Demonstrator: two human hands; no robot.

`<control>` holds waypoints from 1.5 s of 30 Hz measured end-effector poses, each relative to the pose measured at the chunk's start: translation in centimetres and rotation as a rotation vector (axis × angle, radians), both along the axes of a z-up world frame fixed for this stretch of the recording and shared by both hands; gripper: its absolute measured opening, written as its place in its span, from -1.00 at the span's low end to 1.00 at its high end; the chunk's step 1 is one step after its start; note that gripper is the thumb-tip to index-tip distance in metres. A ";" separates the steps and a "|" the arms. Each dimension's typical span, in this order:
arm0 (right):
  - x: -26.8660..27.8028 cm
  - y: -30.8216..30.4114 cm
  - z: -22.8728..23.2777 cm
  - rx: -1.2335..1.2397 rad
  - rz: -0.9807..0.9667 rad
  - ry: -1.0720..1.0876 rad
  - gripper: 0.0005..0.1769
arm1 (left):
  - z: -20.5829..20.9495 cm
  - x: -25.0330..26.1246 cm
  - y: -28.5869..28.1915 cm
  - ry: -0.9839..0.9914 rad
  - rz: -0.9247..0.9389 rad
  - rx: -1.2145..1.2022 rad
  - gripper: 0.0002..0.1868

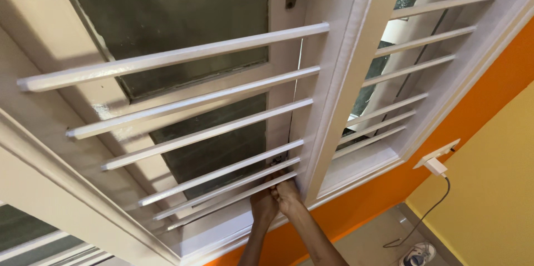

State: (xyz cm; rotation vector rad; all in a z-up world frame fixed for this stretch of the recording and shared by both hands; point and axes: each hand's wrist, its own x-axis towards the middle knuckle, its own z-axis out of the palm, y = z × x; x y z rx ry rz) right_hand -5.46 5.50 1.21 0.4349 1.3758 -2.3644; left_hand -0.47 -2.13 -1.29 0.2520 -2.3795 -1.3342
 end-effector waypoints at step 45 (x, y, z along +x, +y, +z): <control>5.7 18.3 19.9 0.663 0.967 0.957 -0.66 | -2.4 -3.5 3.9 -0.241 0.208 -0.013 -0.52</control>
